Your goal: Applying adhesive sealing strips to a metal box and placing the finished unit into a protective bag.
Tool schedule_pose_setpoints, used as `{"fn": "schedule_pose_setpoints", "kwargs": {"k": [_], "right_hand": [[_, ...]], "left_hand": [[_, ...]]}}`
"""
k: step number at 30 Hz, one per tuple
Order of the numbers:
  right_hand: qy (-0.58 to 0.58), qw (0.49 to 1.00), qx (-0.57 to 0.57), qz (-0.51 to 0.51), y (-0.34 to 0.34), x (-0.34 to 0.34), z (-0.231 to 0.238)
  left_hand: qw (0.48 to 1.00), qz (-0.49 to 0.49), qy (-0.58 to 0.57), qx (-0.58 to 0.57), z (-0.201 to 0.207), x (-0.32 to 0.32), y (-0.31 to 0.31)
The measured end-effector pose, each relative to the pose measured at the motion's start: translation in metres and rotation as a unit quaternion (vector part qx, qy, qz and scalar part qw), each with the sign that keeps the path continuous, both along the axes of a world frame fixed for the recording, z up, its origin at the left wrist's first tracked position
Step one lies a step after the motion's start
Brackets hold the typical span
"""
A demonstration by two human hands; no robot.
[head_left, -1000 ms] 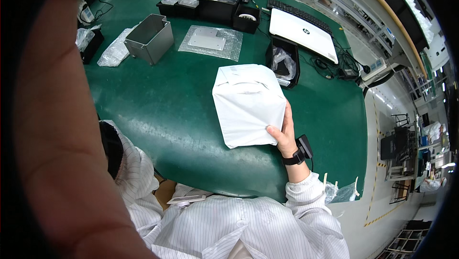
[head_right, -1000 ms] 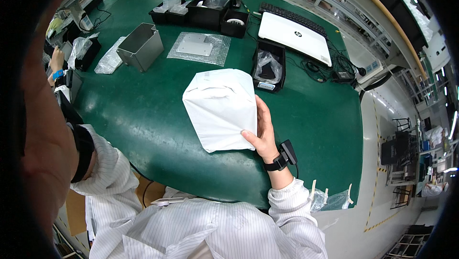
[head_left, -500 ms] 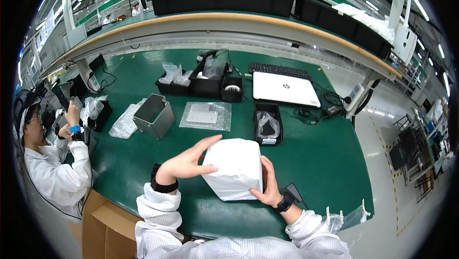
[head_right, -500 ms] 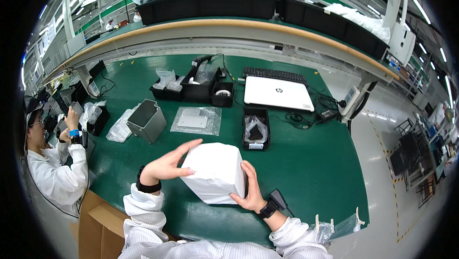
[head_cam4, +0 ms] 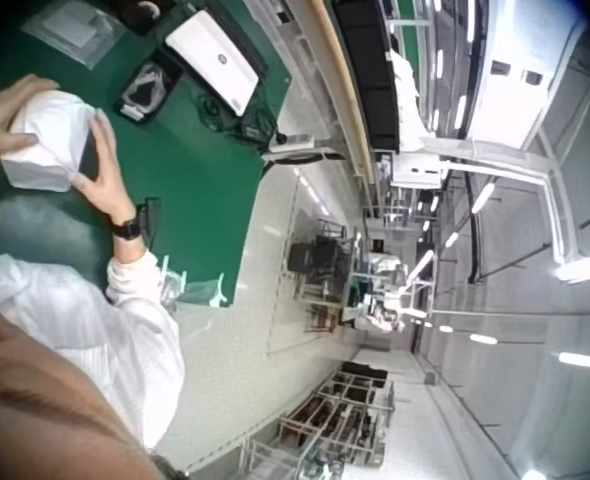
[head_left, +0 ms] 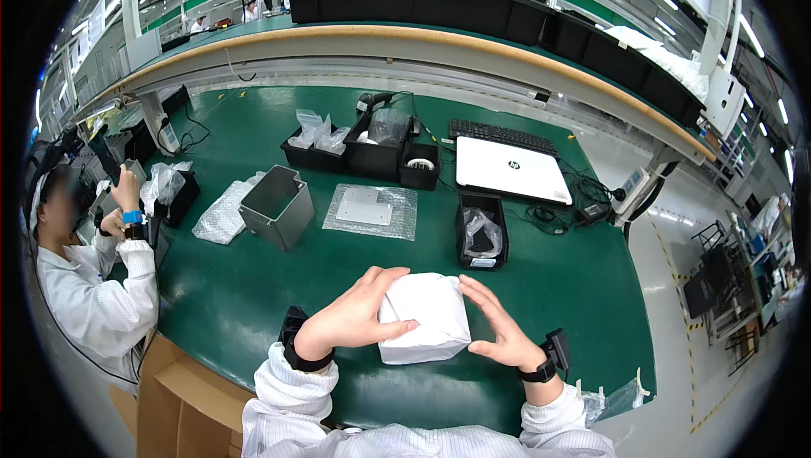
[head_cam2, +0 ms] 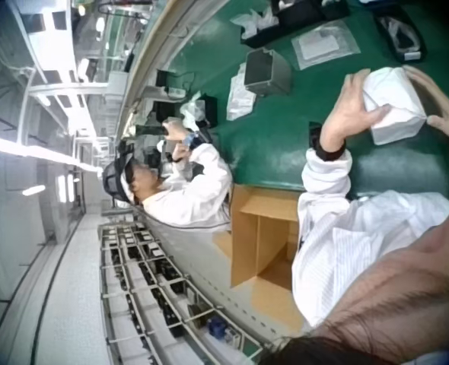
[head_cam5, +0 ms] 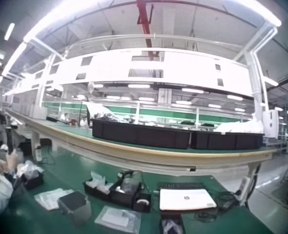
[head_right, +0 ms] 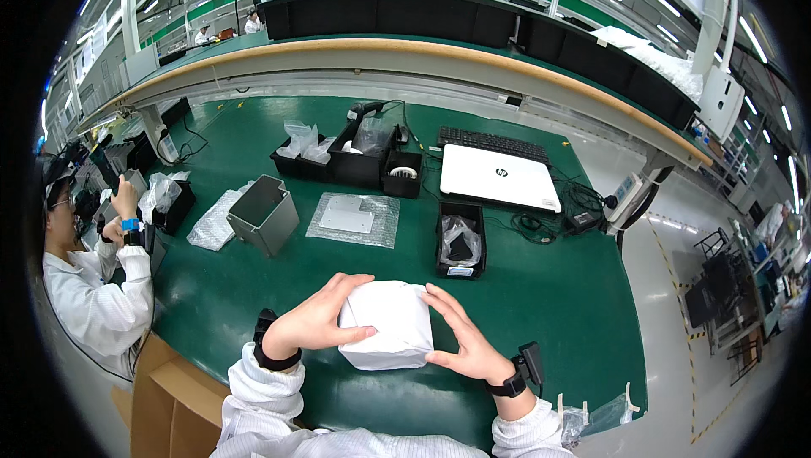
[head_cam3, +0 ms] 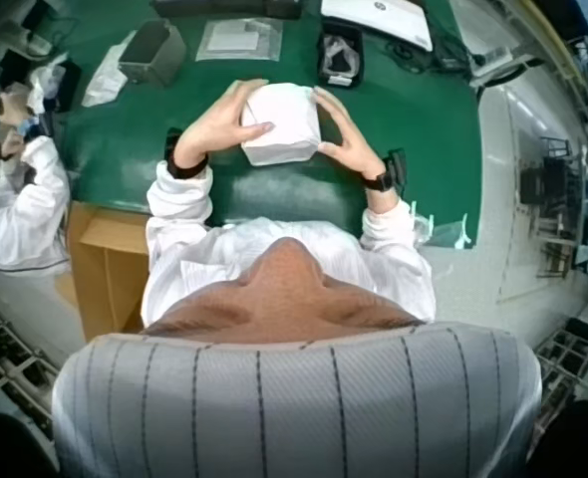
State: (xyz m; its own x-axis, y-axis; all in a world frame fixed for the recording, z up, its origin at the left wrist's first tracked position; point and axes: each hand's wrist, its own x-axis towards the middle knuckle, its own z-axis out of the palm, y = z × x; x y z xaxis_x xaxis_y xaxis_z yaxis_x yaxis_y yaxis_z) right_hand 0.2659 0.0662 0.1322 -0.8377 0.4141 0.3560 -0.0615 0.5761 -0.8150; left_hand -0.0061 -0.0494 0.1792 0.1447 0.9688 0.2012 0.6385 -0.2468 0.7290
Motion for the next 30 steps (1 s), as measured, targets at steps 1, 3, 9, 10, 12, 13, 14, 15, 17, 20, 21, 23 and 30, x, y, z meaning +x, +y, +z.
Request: {"fn": "schedule_pose_setpoints", "kwargs": {"k": [1,3,9,10,12,13,14,15,17,20,21,23,30], "right_hand": [[-0.018,0.996,0.085,-0.025,-0.003,-0.002,0.019],[-0.022,0.973,0.214,-0.083,-0.017,-0.024,0.049],[-0.091,0.955,0.281,-0.035,-0.017,-0.050,0.073],[-0.111,0.956,0.269,-0.028,-0.016,-0.048,0.078],[-0.106,0.963,0.246,-0.007,-0.010,-0.047,0.082],[-0.107,0.963,0.246,-0.006,-0.005,-0.048,0.084],[-0.129,0.963,0.235,0.007,0.000,-0.051,0.087],[-0.152,0.963,0.223,0.019,0.004,-0.053,0.088],[-0.162,0.964,0.208,0.023,0.005,-0.060,0.086],[-0.192,0.957,0.216,0.036,0.010,-0.065,0.080],[-0.174,0.964,0.198,0.030,0.011,-0.066,0.076],[-0.156,0.971,0.180,0.023,0.009,-0.065,0.072],[0.013,0.987,0.048,-0.152,-0.014,-0.083,0.036]], "left_hand": [[1.000,0.004,0.015,0.007,0.000,0.001,0.000],[1.000,0.012,0.017,0.020,-0.001,0.003,-0.001],[0.999,0.003,0.040,0.025,-0.003,0.015,0.008],[0.999,0.004,0.039,0.024,-0.002,0.015,0.008],[0.999,0.002,0.038,0.027,-0.001,0.016,0.008],[0.999,0.004,0.037,0.027,-0.002,0.016,0.008],[0.999,0.009,0.043,0.027,-0.003,0.017,0.007],[0.998,0.014,0.049,0.026,-0.005,0.016,0.007],[0.998,0.018,0.050,0.018,-0.004,0.016,0.007],[0.999,0.019,0.046,0.013,-0.004,0.017,0.008],[0.999,0.020,0.040,0.014,-0.004,0.016,0.008],[0.999,0.024,0.041,0.008,-0.002,0.018,0.007],[0.998,0.005,0.061,0.008,-0.007,0.019,0.010]]}}
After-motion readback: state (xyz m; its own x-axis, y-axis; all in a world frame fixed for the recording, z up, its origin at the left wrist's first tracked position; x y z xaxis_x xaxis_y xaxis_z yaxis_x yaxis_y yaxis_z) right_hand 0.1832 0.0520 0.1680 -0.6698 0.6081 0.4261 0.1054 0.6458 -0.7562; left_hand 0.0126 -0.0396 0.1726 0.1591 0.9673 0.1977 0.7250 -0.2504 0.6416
